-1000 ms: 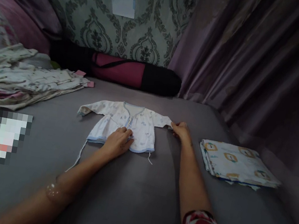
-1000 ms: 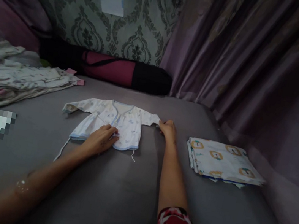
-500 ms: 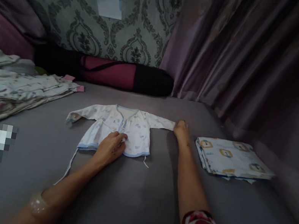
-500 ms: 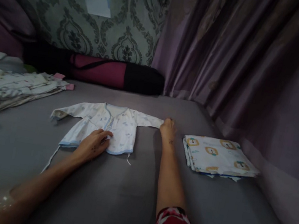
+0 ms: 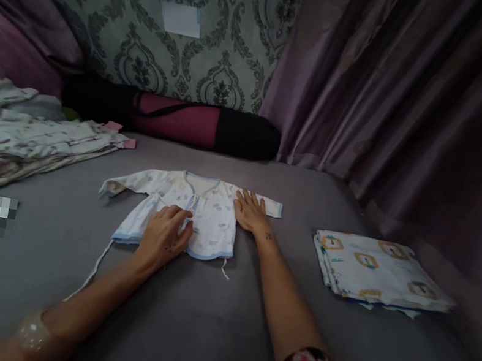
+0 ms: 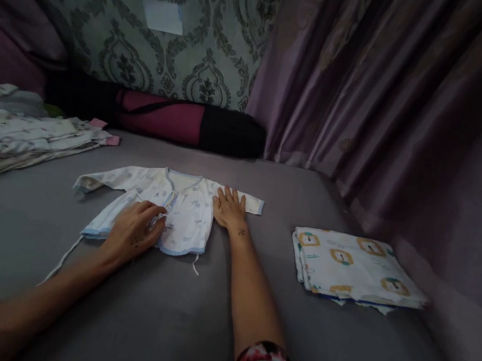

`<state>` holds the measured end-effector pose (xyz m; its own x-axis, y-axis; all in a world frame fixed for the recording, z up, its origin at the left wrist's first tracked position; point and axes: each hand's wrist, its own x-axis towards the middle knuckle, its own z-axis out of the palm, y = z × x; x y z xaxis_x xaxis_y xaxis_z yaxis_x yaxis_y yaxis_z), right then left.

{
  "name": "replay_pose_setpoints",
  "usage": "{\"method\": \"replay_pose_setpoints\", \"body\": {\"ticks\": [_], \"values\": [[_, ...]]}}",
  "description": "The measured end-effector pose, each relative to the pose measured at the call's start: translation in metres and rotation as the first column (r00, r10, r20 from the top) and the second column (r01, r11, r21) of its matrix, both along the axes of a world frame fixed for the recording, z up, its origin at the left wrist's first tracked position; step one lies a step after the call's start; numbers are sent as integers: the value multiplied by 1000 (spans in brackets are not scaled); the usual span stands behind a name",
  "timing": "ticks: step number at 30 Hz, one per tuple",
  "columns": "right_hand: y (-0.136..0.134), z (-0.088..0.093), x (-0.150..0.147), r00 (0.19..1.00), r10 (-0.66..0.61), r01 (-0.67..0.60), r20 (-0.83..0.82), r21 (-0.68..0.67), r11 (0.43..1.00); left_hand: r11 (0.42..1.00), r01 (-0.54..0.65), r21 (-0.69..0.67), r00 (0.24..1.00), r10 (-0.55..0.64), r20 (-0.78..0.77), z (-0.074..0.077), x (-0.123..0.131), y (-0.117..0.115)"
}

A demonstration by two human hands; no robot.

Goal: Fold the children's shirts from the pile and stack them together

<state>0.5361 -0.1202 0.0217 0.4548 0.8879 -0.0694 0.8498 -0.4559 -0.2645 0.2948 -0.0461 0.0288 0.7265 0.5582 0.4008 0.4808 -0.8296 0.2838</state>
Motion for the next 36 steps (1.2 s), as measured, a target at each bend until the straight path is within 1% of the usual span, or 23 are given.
{"method": "replay_pose_setpoints", "body": {"ticks": [2, 6, 7, 11, 13, 15, 17, 18, 20, 22, 24, 26, 28, 30, 32, 34, 36], "values": [[-1, 1, 1, 1000, -1, 2, -16, 19, 1000, 996, -52, 68, 999, 51, 10, 1, -2, 2], [1, 1, -3, 1000, -10, 6, 27, 155, 988, 974, -150, 166, 989, 148, 26, 2, -7, 4], [1, 0, -5, 999, -3, -3, 36, 169, 986, 968, -163, 190, 987, 161, 29, 1, -8, 5], [3, -2, -11, 999, 32, -29, -28, 119, 993, 950, -172, 262, 985, 163, 56, -9, -11, 12], [0, 1, -10, 998, 19, -11, -66, 119, 993, 940, -174, 292, 984, 159, 77, -15, -12, 16], [-5, 6, -5, 997, -42, 53, -71, 158, 986, 932, -176, 316, 984, 156, 87, -19, -13, 18], [-11, 9, 2, 987, -154, 160, -47, 204, 966, 928, -172, 331, 985, 151, 89, -21, -13, 19], [-14, 9, 6, 977, -210, 213, -36, 209, 955, 926, -170, 337, 985, 147, 93, -21, -12, 19], [-18, 5, 14, 959, -283, 284, -31, 164, 945, 922, -165, 349, 985, 139, 99, -20, -12, 18], [-20, -2, 19, 951, -308, 310, -33, 101, 945, 918, -168, 358, 985, 143, 97, -19, -11, 18], [-19, -6, 20, 949, -313, 314, -27, 79, 946, 917, -170, 361, 985, 148, 88, -20, -11, 19], [-18, -8, 20, 947, -321, 322, -22, 93, 942, 919, -168, 356, 986, 149, 81, -21, -11, 20], [-17, -5, 17, 941, -337, 337, -22, 129, 933, 920, -169, 352, 985, 151, 77, -22, -11, 21], [-15, -1, 14, 943, -332, 330, -16, 173, 928, 923, -169, 347, 986, 155, 68, -23, -11, 21], [-13, 2, 11, 957, -289, 284, -2, 198, 938, 926, -174, 335, 985, 166, 52, -22, -10, 21], [-10, 2, 8, 975, -222, 215, 15, 188, 958, 929, -182, 322, 983, 180, 36, -21, -8, 19], [-6, 0, 7, 986, -165, 159, 25, 151, 976, 931, -190, 313, 981, 194, 18, -20, -6, 18]]}}
